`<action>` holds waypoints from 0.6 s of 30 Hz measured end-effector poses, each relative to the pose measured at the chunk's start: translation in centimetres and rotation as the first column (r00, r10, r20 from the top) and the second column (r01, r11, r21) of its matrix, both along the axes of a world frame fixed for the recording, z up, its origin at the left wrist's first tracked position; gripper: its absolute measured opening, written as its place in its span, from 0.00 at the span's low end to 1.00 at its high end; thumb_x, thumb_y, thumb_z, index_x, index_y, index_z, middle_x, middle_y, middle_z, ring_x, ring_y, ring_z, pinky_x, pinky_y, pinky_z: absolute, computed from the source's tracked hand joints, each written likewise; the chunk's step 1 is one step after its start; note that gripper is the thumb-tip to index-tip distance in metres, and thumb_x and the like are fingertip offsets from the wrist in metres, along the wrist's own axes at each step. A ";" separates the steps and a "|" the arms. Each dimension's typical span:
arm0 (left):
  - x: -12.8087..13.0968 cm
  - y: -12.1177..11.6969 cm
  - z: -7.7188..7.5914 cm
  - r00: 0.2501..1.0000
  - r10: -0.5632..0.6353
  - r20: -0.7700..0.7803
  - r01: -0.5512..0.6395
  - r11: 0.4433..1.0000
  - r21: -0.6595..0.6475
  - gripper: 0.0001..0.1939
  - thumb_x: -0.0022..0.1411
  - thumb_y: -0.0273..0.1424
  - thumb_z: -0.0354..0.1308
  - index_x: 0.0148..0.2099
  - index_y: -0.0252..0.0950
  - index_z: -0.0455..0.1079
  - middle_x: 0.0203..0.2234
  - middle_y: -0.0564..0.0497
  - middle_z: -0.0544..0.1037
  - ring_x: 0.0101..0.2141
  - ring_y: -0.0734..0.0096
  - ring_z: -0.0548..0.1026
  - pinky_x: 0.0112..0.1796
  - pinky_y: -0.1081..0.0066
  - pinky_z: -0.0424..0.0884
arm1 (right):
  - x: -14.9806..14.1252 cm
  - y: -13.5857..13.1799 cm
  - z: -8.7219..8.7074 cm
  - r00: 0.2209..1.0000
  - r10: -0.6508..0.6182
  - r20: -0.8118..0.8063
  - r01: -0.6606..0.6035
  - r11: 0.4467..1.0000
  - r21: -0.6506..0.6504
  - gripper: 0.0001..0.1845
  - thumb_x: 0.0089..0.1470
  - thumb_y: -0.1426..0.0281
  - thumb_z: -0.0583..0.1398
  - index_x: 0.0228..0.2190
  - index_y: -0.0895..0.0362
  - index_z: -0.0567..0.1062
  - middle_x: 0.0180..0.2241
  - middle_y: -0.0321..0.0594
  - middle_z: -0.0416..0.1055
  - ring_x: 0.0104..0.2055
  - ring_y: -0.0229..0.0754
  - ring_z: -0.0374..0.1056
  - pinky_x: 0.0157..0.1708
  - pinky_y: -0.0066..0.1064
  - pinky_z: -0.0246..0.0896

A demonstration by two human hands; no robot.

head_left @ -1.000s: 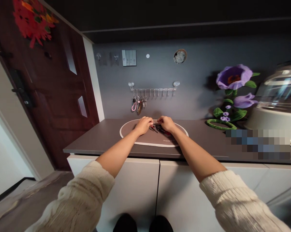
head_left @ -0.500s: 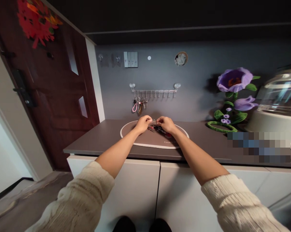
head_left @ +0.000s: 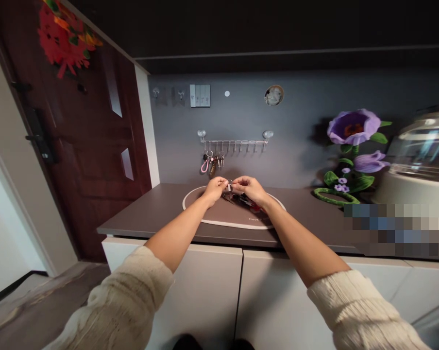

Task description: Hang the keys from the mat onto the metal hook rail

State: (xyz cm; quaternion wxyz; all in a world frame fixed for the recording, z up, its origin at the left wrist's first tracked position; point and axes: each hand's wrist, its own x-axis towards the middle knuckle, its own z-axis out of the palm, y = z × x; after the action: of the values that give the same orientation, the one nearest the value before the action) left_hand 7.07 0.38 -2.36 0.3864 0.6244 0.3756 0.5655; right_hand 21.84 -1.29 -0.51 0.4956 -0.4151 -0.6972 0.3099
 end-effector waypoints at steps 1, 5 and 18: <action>0.0 0.0 0.0 1.000 -0.011 0.018 0.012 1.000 -0.013 0.03 0.55 0.26 0.52 0.30 0.32 0.64 0.21 0.54 0.72 0.24 0.77 0.70 0.32 0.73 0.66 | 0.0 0.0 -0.1 1.000 0.003 -0.003 -0.003 1.000 0.001 0.10 0.39 0.69 0.63 0.27 0.60 0.71 0.24 0.35 0.70 0.26 0.32 0.63 0.31 0.25 0.59; 0.1 -0.1 -0.1 0.996 -0.052 0.076 0.055 0.998 -0.032 0.02 0.55 0.25 0.52 0.30 0.32 0.64 0.21 0.54 0.72 0.23 0.78 0.69 0.32 0.73 0.66 | 0.1 0.4 -0.5 0.998 0.056 0.022 -0.056 0.998 0.022 0.12 0.39 0.65 0.62 0.26 0.60 0.71 0.23 0.35 0.69 0.25 0.32 0.63 0.29 0.24 0.58; 0.3 -0.5 0.0 0.991 -0.125 0.041 0.126 0.991 -0.033 0.02 0.53 0.26 0.54 0.29 0.31 0.64 0.20 0.55 0.70 0.23 0.80 0.67 0.29 0.76 0.63 | 0.0 0.4 -0.5 0.985 0.088 -0.145 -0.095 0.995 -0.036 0.17 0.35 0.60 0.63 0.24 0.60 0.68 0.20 0.30 0.64 0.21 0.29 0.56 0.25 0.23 0.52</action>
State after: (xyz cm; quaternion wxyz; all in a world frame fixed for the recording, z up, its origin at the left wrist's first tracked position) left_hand 7.37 -0.12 -2.32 0.4396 0.6287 0.3380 0.5451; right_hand 21.85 -0.93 -1.05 0.5206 -0.3699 -0.6713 0.3762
